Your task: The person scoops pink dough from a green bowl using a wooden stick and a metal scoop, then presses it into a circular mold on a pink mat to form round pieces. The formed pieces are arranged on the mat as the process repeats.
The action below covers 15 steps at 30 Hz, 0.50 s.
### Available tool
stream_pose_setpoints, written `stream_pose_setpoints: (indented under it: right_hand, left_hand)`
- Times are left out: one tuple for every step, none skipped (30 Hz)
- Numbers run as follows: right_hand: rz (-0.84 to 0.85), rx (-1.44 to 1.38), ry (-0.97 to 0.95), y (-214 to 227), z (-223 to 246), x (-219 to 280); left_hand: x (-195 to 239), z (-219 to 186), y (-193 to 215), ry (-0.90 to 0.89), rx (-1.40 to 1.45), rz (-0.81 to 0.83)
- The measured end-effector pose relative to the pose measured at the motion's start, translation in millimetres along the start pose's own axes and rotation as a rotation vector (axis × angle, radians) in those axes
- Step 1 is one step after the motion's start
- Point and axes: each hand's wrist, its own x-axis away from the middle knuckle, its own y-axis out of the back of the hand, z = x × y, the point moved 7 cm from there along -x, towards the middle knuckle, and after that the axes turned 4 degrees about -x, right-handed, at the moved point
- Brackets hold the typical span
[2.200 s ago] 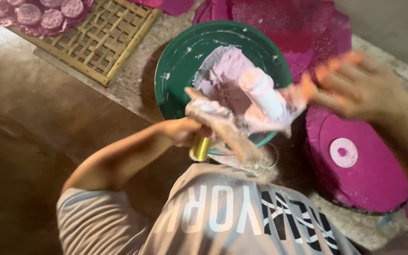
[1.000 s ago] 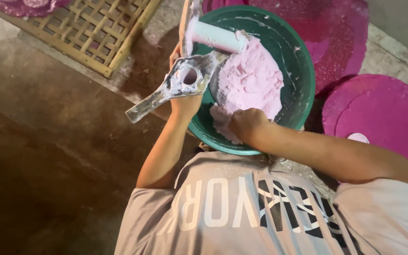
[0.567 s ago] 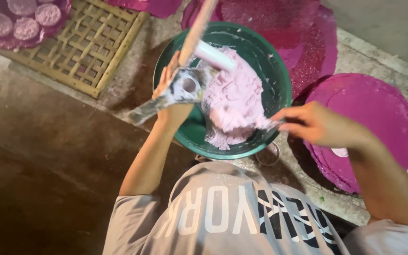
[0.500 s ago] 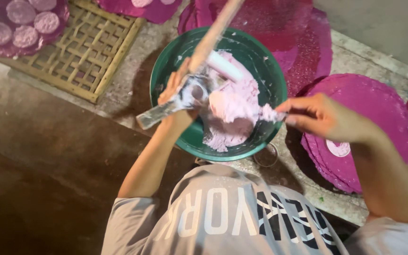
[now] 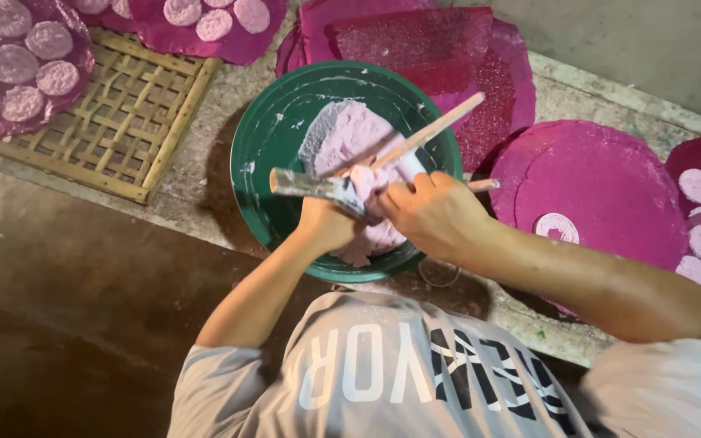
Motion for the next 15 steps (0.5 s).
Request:
stream_pose_setpoints:
  right_hand:
    - [-0.032, -0.03, 0.033, 7.6, 0.4, 6.9]
    - [0.005, -0.047, -0.033, 11.1, -7.0, 15.8]
    - [0.042, -0.064, -0.099, 17.0, -16.7, 28.1]
    - [-0.006, -0.142, -0.224, 30.5, -32.1, 47.6]
    - [-0.055, -0.22, -0.35, 39.4, -46.7, 62.1]
    - [-0.126, -0.358, -0.42, 38.9, -56.0, 65.1]
    - [-0.197, -0.498, -0.488, 34.8, -62.5, 68.0]
    - [-0.28, -0.639, -0.559, 25.0, -66.9, 66.5]
    - [-0.347, -0.758, -0.533, 8.4, -63.6, 55.2]
    - [-0.402, -0.886, -0.51, -13.8, -54.4, 43.8]
    - [-0.485, -0.963, -0.516, -34.9, -44.2, 37.2]
    - [-0.569, -1.034, -0.514, -52.1, -37.2, 34.5]
    - [-0.544, -1.058, -0.532, -69.5, -28.1, 36.3]
    - [-0.521, -1.081, -0.548, -82.5, -18.2, 40.9]
    - [-0.498, -1.103, -0.564, -92.8, -14.5, 45.1]
  left_hand:
    - [1.5, 0.8, 3.5, -0.015, 0.0, -0.046]
    - [3.7, 12.6, 2.9, 0.104, 0.072, 0.001]
    - [5.4, 25.0, 3.3, 0.223, 0.145, 0.049]
    - [2.8, 38.6, 4.6, 0.334, 0.214, 0.092]
    - [-2.5, 45.6, 14.0, 0.352, 0.421, 0.004]
    - [-7.8, 49.8, 20.4, 0.365, 0.632, -0.086]
    - [-12.3, 51.4, 24.4, 0.374, 0.843, -0.178]
    - [-19.3, 46.0, 33.6, 0.314, 0.488, -0.2]
    - [-25.3, 35.8, 39.5, 0.25, 0.134, -0.221]
    - [-24.8, 22.1, 41.2, 0.193, -0.216, -0.229]
    - [-24.8, 21.1, 39.8, 0.235, -0.204, -0.195]
    - [-27.4, 21.1, 39.5, 0.277, -0.192, -0.169]
    - [-31.1, 22.9, 40.6, 0.32, -0.18, -0.142]
    - [-37.3, 27.4, 43.1, 0.36, -0.169, -0.118]
    - [-43.2, 32.6, 45.2, 0.399, -0.157, -0.094]
